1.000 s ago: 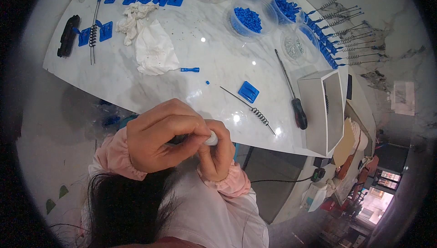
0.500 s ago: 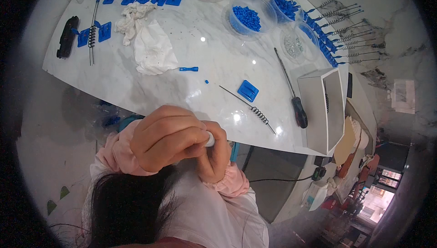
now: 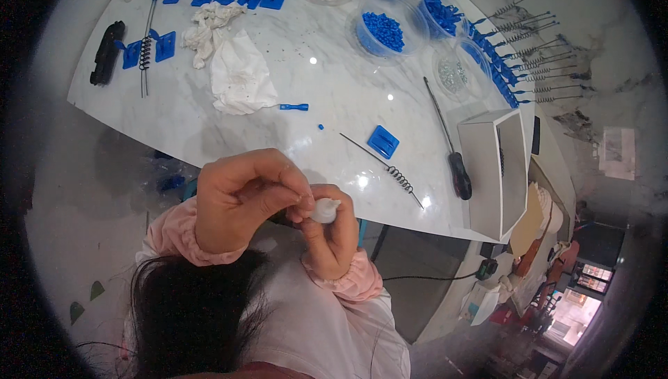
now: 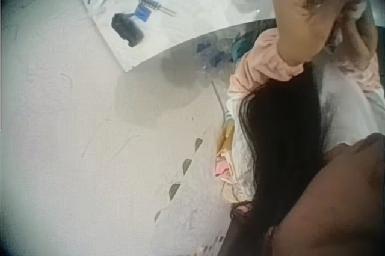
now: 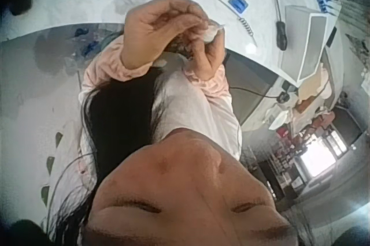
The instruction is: The person assembles small white plastic components, springs, and blue caps onto metal rods using glue from a bottle.
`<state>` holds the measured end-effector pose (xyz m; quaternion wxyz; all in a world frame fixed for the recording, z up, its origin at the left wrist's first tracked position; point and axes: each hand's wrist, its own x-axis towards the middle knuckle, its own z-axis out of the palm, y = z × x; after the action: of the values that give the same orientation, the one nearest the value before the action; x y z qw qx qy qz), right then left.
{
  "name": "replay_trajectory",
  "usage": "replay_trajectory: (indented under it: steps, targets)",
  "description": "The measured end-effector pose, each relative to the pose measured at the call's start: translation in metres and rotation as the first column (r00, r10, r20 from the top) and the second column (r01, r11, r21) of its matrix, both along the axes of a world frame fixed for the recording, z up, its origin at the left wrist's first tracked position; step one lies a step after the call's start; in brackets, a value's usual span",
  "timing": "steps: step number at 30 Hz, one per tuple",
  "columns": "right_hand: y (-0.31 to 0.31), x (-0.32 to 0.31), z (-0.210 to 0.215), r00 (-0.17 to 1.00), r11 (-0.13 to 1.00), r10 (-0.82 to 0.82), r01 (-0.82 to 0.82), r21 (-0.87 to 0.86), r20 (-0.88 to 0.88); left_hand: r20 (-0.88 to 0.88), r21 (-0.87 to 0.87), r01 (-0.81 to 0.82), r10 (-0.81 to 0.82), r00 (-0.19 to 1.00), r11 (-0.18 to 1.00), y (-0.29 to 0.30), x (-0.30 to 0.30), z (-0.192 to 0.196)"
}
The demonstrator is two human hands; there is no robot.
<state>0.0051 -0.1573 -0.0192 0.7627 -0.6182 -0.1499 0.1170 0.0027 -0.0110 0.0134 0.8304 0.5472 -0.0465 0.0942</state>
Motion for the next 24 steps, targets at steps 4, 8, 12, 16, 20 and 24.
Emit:
replay_trajectory:
  steps: [4,8,12,16,20,24]
  targets:
    - [0.003,0.0,0.001,0.996,0.991,0.036,-0.025,0.13,-0.082,-0.149,-0.33,0.032,-0.085,0.985,0.943,0.01,-0.006,0.004]
    - [-0.007,0.008,-0.01,0.994,0.995,-0.095,0.095,-0.008,0.05,-0.134,-0.131,-0.277,0.26,0.956,0.952,0.046,0.002,-0.012]
    - [-0.016,0.013,-0.012,0.993,0.993,-0.116,0.115,0.018,0.014,0.213,0.611,-0.613,0.641,0.737,0.501,0.108,0.03,-0.025]
    - [-0.015,0.017,-0.012,0.996,0.995,-0.094,0.094,0.024,-0.011,0.474,0.794,-0.606,0.567,0.673,0.056,0.144,0.05,-0.046]
    - [-0.016,0.017,-0.012,0.997,0.998,-0.068,0.068,0.011,0.022,0.526,0.799,-0.6,0.53,0.666,-0.04,0.157,0.058,-0.055]
    - [-0.017,0.018,-0.011,0.997,0.995,-0.079,0.08,-0.058,0.016,0.518,0.787,-0.617,0.541,0.663,0.002,0.156,0.06,-0.056]
